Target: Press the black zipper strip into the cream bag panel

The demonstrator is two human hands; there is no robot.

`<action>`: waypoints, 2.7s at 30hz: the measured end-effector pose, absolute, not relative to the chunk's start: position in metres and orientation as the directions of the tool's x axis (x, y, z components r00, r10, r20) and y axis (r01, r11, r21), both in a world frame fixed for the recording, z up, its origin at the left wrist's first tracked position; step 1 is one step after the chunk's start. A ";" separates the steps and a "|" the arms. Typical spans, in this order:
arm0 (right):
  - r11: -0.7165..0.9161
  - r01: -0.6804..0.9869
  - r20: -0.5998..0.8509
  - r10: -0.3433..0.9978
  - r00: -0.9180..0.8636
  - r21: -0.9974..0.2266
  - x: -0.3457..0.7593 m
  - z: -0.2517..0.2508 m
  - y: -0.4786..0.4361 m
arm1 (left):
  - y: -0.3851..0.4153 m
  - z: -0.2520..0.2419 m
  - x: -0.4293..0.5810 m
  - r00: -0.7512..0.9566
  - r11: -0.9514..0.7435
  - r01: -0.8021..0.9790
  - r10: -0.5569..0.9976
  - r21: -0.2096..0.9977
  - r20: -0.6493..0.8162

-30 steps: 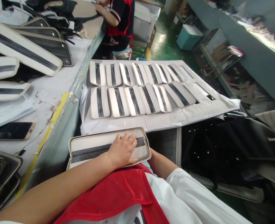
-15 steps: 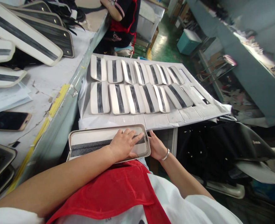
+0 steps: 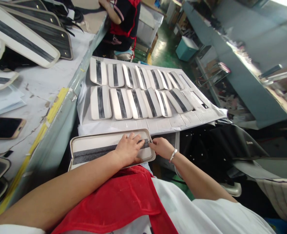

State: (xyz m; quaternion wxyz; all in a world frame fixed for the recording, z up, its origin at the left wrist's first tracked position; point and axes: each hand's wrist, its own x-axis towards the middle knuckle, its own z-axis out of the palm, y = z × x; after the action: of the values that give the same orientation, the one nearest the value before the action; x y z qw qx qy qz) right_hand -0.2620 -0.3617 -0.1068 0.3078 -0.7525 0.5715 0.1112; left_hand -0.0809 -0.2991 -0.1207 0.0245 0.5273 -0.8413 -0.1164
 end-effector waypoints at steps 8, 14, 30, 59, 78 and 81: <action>-0.243 -0.955 -0.486 -0.822 0.296 -0.172 -0.250 -0.095 -0.364 | -0.299 -0.119 -0.079 -0.444 0.416 -0.879 -0.892 0.234 -0.082; -0.190 -0.944 -0.435 -0.850 0.295 -0.269 -0.253 -0.102 -0.362 | -0.299 -0.121 -0.079 -0.450 0.422 -0.874 -0.890 0.241 -0.076; -0.216 -0.939 -0.360 -0.882 0.305 -0.266 -0.253 -0.109 -0.363 | -0.300 -0.122 -0.080 -0.441 0.414 -0.881 -0.894 0.229 -0.082; -0.068 -0.851 -0.345 -0.895 0.282 -0.520 -0.266 -0.123 -0.357 | -0.300 -0.121 -0.081 -0.445 0.418 -0.886 -0.888 0.199 -0.116; -0.023 -0.776 -0.294 -0.918 0.266 -0.631 -0.261 -0.120 -0.345 | -0.300 -0.119 -0.081 -0.439 0.414 -0.886 -0.895 0.209 -0.084; 0.306 -0.553 -0.467 -0.867 0.175 -0.775 -0.264 -0.123 -0.349 | -0.300 -0.119 -0.081 -0.438 0.412 -0.886 -0.894 0.214 -0.090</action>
State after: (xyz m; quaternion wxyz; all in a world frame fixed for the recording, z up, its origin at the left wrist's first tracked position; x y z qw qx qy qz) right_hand -0.2640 -0.3491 -0.1233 0.5133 -0.5690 0.6240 -0.1528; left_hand -0.0815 -0.3002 -0.1189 0.0190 0.5297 -0.8401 -0.1151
